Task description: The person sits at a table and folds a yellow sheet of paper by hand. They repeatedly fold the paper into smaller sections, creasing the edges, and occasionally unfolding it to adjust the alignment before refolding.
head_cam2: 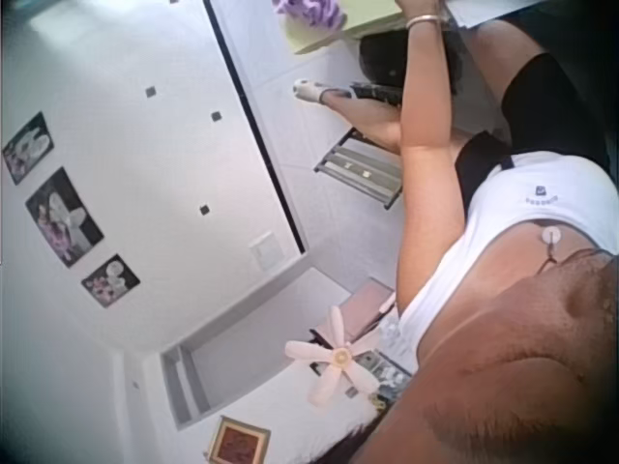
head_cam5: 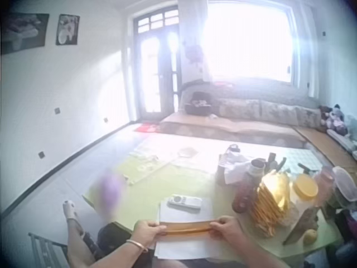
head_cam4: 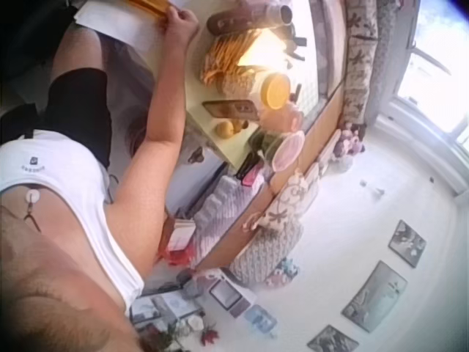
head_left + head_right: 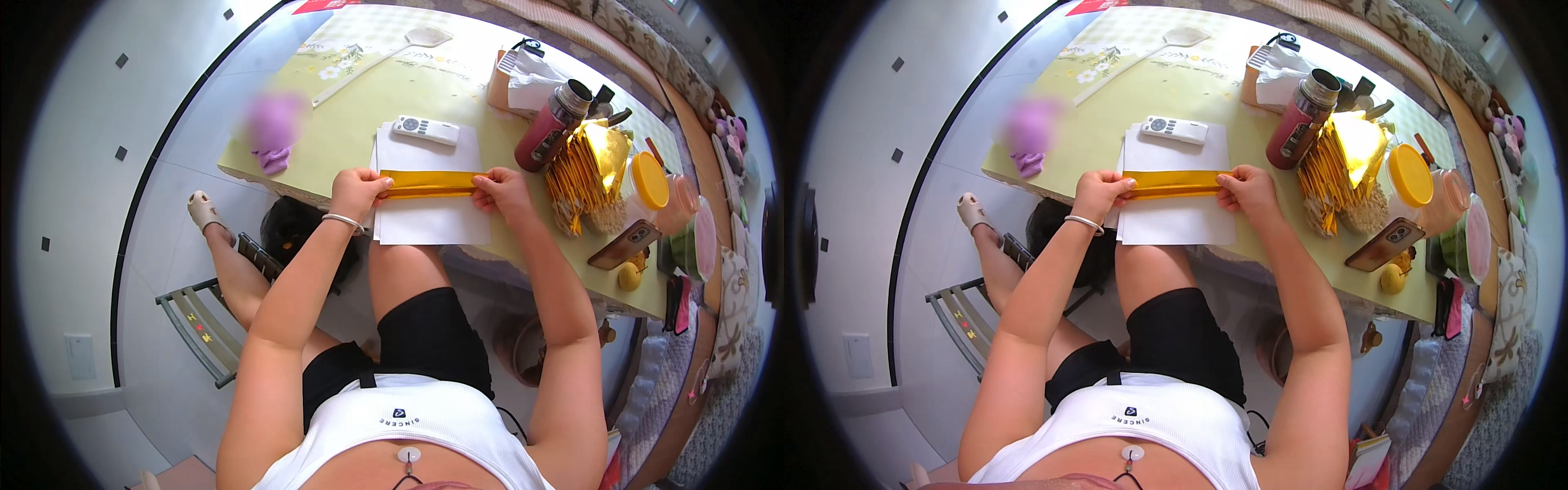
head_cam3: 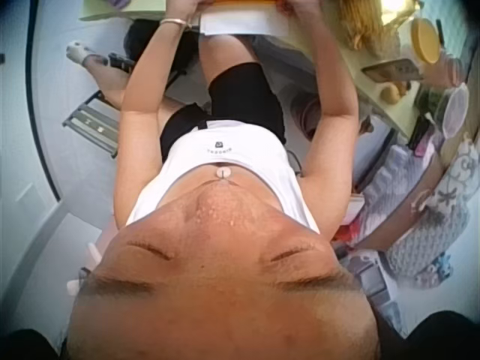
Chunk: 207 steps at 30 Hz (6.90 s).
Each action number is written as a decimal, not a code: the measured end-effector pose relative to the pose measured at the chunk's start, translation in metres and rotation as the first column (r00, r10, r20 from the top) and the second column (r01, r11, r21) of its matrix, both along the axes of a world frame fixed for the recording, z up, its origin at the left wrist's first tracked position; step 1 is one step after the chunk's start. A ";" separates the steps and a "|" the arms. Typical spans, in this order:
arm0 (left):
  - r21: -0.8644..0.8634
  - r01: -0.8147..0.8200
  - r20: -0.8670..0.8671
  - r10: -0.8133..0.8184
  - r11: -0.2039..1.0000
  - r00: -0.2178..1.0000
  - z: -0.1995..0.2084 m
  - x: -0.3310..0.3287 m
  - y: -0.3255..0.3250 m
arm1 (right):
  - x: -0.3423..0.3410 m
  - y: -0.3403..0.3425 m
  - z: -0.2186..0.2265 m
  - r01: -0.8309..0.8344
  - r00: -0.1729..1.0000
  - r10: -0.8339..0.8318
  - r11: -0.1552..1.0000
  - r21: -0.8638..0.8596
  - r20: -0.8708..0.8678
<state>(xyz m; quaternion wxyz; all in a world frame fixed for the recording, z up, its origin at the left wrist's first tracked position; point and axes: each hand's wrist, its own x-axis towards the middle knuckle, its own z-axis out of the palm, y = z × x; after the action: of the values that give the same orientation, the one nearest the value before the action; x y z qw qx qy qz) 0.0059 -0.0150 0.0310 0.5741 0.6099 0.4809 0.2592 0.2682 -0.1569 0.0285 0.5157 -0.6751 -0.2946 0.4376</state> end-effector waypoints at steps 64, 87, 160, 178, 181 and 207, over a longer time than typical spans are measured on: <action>0.565 0.722 -0.298 -0.717 0.400 0.630 0.079 -0.005 -0.009 | -0.066 -0.057 0.022 -0.472 0.076 -0.110 0.871 0.133 0.991; 0.722 0.632 -0.488 -0.440 0.281 0.753 0.017 -0.020 -0.024 | -0.036 -0.045 0.018 -0.424 0.662 0.245 0.901 0.085 0.708; 0.653 0.196 -0.319 0.031 0.731 0.947 -0.018 0.088 -0.070 | -0.021 -0.013 -0.011 -0.151 0.403 -0.091 0.975 0.164 0.911; 0.675 0.343 -0.402 -0.065 0.654 0.913 -0.014 0.074 -0.058 | -0.062 -0.036 -0.024 -0.347 0.194 0.237 0.924 -0.160 0.952; 0.748 0.452 -0.457 -0.117 0.486 0.882 0.005 0.033 -0.045 | -0.064 -0.039 -0.012 -0.392 0.150 0.290 0.895 -0.212 0.945; 0.625 0.489 -0.346 -0.346 0.608 0.872 -0.001 0.013 -0.021 | -0.103 -0.021 -0.019 -0.183 0.480 -0.187 0.934 0.306 0.857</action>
<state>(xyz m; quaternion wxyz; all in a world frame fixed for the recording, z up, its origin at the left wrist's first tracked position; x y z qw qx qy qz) 0.0191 -0.0363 0.0303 0.2978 0.8967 0.2434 0.2192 0.1649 -0.1780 0.0091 0.4066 -0.6975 -0.5893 -0.0302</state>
